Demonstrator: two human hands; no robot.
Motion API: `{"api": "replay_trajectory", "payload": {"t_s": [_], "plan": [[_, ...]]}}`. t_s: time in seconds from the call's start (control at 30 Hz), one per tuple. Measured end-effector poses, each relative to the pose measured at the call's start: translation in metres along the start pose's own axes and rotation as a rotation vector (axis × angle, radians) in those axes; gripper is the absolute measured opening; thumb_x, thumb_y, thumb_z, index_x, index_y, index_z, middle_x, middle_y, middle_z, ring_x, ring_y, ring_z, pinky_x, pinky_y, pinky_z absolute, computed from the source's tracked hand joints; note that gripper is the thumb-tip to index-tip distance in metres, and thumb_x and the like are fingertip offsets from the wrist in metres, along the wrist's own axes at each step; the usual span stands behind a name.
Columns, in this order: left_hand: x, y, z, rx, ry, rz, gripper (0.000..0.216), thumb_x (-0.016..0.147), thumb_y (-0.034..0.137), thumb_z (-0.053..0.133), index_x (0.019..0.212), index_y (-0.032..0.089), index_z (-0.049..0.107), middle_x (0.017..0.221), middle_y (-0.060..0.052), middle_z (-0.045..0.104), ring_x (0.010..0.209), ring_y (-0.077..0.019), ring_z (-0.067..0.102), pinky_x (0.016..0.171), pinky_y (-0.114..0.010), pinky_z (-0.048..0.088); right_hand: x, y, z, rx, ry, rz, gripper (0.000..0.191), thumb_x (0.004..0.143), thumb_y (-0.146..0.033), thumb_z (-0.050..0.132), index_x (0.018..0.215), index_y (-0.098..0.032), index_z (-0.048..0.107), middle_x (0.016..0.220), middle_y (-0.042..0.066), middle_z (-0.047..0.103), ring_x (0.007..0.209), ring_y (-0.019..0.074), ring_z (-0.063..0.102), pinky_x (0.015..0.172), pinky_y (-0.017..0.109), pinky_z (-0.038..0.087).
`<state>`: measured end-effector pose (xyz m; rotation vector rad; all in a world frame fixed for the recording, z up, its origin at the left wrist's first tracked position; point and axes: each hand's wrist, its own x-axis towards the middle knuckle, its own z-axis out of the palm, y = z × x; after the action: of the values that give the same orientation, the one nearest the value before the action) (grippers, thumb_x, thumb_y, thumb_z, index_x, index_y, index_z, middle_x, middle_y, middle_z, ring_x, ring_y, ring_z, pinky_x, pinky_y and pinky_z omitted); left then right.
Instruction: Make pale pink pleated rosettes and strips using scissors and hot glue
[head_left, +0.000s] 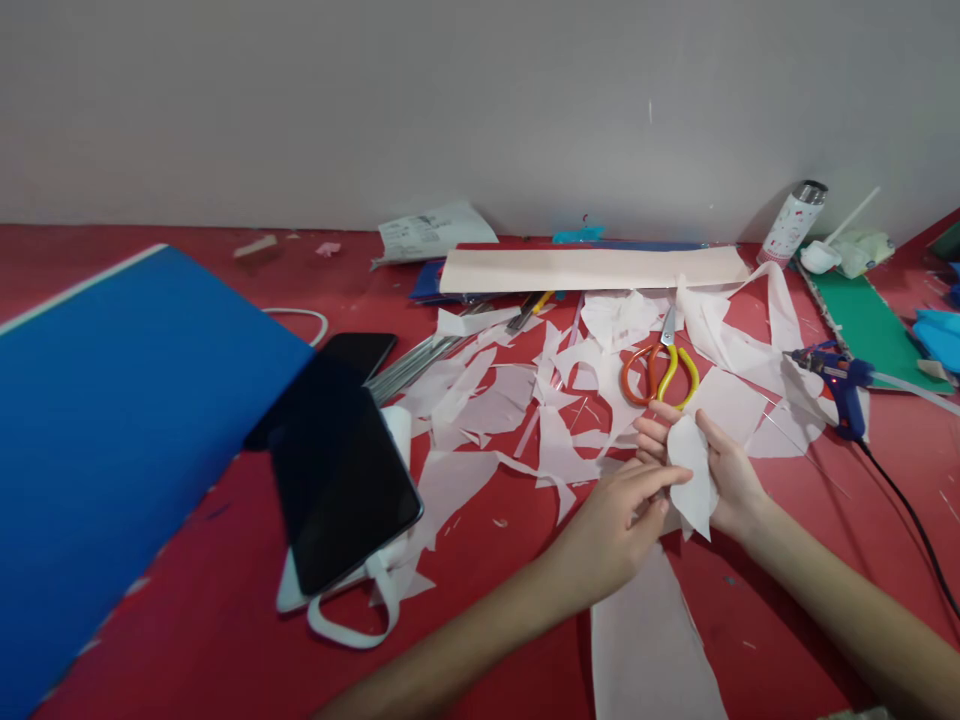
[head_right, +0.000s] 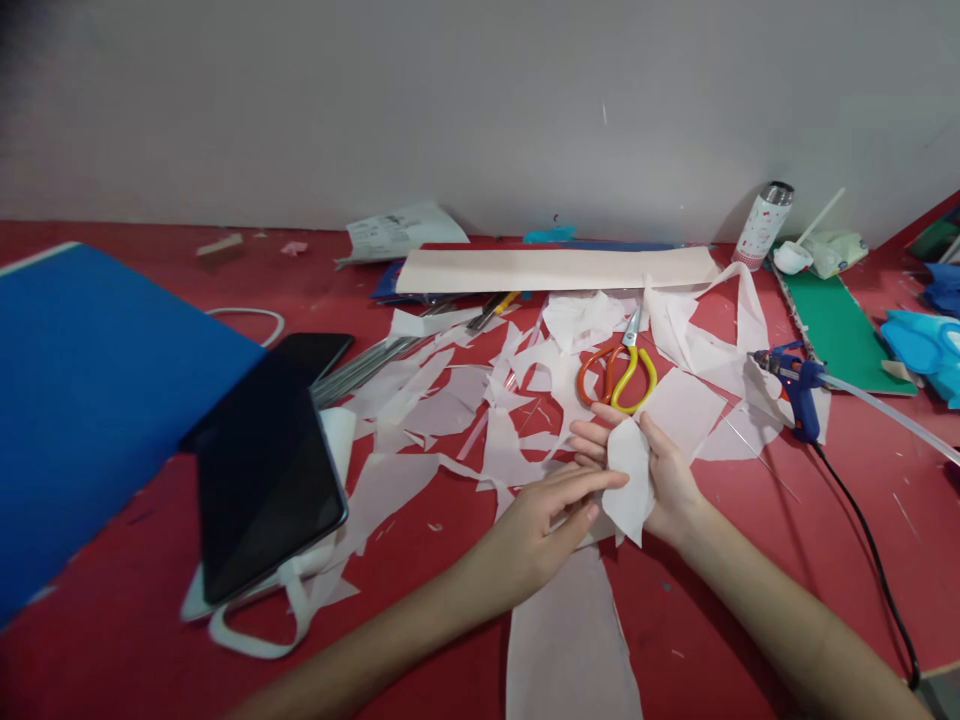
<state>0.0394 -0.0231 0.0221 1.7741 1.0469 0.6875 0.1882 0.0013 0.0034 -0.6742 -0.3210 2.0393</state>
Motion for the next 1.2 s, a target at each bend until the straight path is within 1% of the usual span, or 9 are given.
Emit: {"api": "replay_trajectory", "payload": {"t_s": [0.2, 0.33, 0.43, 0.57, 0.73, 0.87, 0.97, 1.1, 1.2], "plan": [[0.0, -0.001, 0.001, 0.008, -0.012, 0.003, 0.035, 0.082, 0.012, 0.041, 0.11, 0.018, 0.062, 0.101, -0.006, 0.064, 0.091, -0.015, 0.059, 0.077, -0.028, 0.049, 0.001, 0.0, 0.002, 0.009, -0.005, -0.015, 0.039, 0.091, -0.042, 0.038, 0.107, -0.015, 0.061, 0.098, 0.008, 0.07, 0.088, 0.0161, 0.065, 0.092, 0.033, 0.045], [-0.001, 0.002, -0.002, 0.135, 0.037, 0.11, 0.03, 0.084, 0.012, 0.04, 0.105, 0.018, 0.061, 0.095, -0.005, 0.065, 0.088, -0.0146, 0.059, 0.076, -0.028, 0.049, 0.001, -0.001, 0.002, 0.018, 0.0, -0.002, 0.038, 0.091, -0.042, 0.038, 0.107, -0.016, 0.061, 0.099, 0.008, 0.069, 0.089, 0.0159, 0.064, 0.093, 0.034, 0.045], [-0.001, 0.006, -0.007, 0.346, 0.119, 0.254, 0.026, 0.086, 0.011, 0.037, 0.099, 0.016, 0.059, 0.089, -0.005, 0.063, 0.085, -0.0158, 0.057, 0.076, -0.03, 0.048, 0.002, 0.0, 0.0, 0.0, 0.017, 0.01, 0.038, 0.09, -0.044, 0.04, 0.109, -0.018, 0.06, 0.102, 0.007, 0.069, 0.092, 0.0175, 0.064, 0.095, 0.037, 0.043], [0.0, 0.014, -0.008, 0.747, 0.201, 0.408, 0.026, 0.089, 0.014, 0.031, 0.086, 0.014, 0.057, 0.078, -0.006, 0.059, 0.074, -0.0177, 0.053, 0.065, -0.032, 0.045, 0.003, 0.003, -0.003, -0.024, 0.028, 0.004, 0.037, 0.09, -0.044, 0.04, 0.107, -0.019, 0.06, 0.103, 0.007, 0.068, 0.1, 0.0204, 0.062, 0.097, 0.04, 0.041], [0.005, 0.023, 0.007, 1.075, 0.185, 0.513, 0.023, 0.089, 0.025, 0.042, 0.07, 0.016, 0.051, 0.065, -0.004, 0.05, 0.061, -0.018, 0.049, 0.053, -0.031, 0.036, 0.002, 0.004, -0.002, -0.051, 0.026, 0.015, 0.034, 0.086, -0.045, 0.045, 0.105, -0.02, 0.06, 0.105, 0.006, 0.068, 0.101, 0.0194, 0.061, 0.098, 0.039, 0.04], [0.009, 0.024, 0.023, 1.121, 0.148, 0.548, 0.02, 0.087, 0.027, 0.046, 0.071, 0.015, 0.051, 0.065, -0.004, 0.051, 0.062, -0.0193, 0.05, 0.053, -0.032, 0.034, 0.004, 0.004, -0.001, -0.048, 0.038, -0.021, 0.037, 0.084, -0.049, 0.047, 0.101, -0.02, 0.062, 0.103, 0.007, 0.068, 0.096, 0.0191, 0.062, 0.095, 0.037, 0.043], [0.01, 0.023, 0.03, 1.095, 0.134, 0.519, 0.017, 0.087, 0.026, 0.047, 0.08, 0.013, 0.054, 0.068, -0.005, 0.054, 0.065, -0.0205, 0.051, 0.055, -0.033, 0.037, 0.004, 0.005, -0.001, -0.065, 0.057, -0.032, 0.041, 0.085, -0.053, 0.042, 0.098, -0.022, 0.065, 0.101, 0.008, 0.069, 0.093, 0.0201, 0.062, 0.091, 0.036, 0.046], [0.009, 0.024, 0.032, 1.068, 0.081, 0.455, 0.023, 0.087, 0.027, 0.044, 0.097, 0.01, 0.056, 0.072, -0.006, 0.055, 0.067, -0.0212, 0.052, 0.056, -0.033, 0.038, 0.002, 0.005, 0.001, -0.048, 0.038, -0.037, 0.043, 0.089, -0.051, 0.035, 0.097, -0.022, 0.066, 0.098, 0.007, 0.069, 0.092, 0.0205, 0.062, 0.094, 0.038, 0.045], [0.008, 0.025, 0.027, 1.037, 0.045, 0.438, 0.021, 0.089, 0.024, 0.04, 0.096, 0.012, 0.056, 0.071, -0.005, 0.054, 0.066, -0.0201, 0.05, 0.057, -0.033, 0.037, 0.002, 0.003, 0.002, -0.003, 0.024, -0.027, 0.043, 0.09, -0.051, 0.036, 0.098, -0.019, 0.064, 0.097, 0.008, 0.069, 0.09, 0.0191, 0.063, 0.095, 0.038, 0.043]]}}
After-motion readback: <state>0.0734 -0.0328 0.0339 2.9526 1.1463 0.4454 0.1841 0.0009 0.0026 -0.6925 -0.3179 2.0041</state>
